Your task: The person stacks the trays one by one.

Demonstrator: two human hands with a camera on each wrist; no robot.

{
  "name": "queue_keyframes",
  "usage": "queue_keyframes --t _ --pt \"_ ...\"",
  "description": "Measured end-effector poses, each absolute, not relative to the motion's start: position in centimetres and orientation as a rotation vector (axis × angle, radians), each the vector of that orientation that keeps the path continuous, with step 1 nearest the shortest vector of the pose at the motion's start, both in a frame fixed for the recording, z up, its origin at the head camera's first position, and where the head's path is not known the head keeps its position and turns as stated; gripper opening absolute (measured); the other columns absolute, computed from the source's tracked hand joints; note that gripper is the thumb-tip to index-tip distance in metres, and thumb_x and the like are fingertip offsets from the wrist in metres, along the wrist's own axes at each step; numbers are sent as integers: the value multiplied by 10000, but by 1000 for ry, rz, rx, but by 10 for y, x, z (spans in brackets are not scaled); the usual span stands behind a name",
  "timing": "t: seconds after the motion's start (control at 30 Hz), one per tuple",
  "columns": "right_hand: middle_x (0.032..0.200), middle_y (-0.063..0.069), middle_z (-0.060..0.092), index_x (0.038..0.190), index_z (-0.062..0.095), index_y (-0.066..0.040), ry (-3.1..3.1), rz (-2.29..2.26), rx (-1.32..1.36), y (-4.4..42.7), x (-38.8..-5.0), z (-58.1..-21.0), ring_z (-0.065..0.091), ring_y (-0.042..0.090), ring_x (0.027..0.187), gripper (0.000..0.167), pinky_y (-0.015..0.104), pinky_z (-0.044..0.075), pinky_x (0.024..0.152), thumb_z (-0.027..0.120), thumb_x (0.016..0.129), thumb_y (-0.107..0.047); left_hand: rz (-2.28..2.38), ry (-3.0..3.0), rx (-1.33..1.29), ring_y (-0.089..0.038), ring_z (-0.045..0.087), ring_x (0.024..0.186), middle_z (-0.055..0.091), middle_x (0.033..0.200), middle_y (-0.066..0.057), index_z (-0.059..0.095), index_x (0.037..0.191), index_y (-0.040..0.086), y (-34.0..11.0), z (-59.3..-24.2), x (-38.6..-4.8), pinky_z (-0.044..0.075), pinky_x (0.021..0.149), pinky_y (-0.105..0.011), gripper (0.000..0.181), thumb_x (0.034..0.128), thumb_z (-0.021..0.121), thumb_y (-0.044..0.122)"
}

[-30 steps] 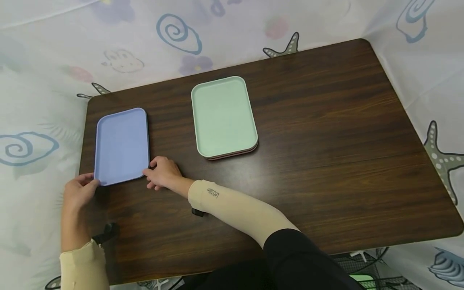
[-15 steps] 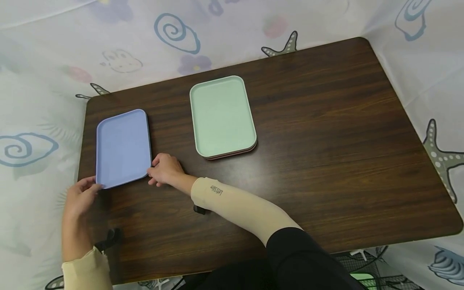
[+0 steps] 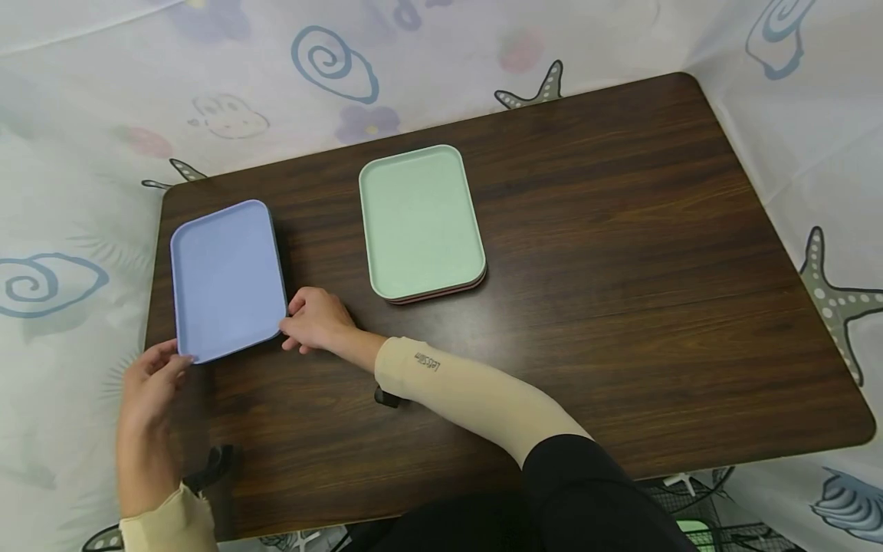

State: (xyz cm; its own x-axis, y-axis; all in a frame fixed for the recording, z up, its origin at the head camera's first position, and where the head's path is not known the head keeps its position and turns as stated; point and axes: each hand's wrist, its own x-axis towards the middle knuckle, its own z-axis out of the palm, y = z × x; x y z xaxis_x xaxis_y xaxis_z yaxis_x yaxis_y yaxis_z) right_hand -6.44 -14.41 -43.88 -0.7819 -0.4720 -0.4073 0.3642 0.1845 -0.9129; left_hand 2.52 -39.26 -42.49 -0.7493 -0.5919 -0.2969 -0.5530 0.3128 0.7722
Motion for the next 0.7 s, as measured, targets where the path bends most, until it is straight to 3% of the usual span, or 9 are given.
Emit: queue_keyframes --t 0.13,0.4,0.57,0.7 --pt "741 24 711 918 571 -69 1814 -1700 -152 -138 -66 -431 701 175 586 116 489 559 632 673 878 -32 -1587 -2384 1064 -76 412 579 506 679 71 597 1097 89 -386 -417 28 313 492 -208 198 919 566 9" --pt "774 66 721 917 575 -73 1779 -1763 -188 -126 -69 -419 703 173 592 124 508 557 623 684 875 -30 -1656 -2265 1052 -106 423 619 529 725 32 620 1102 82 -373 -401 26 324 523 -203 197 924 580 10" --pt "720 15 712 921 583 -58 1769 -1787 -188 -115 -73 -412 711 189 619 118 387 552 527 681 868 -20 -1677 -2251 973 -112 430 622 532 736 16 631 1080 70 -364 -395 25 332 524 -198 179 920 588 0" --pt "770 84 727 926 584 -42 1747 -1811 -191 -104 -76 -409 713 193 626 115 287 517 467 673 862 -7 -1675 -2286 927 -111 431 618 543 755 17 628 1096 75 -356 -390 22 328 511 -197 183 925 600 14"
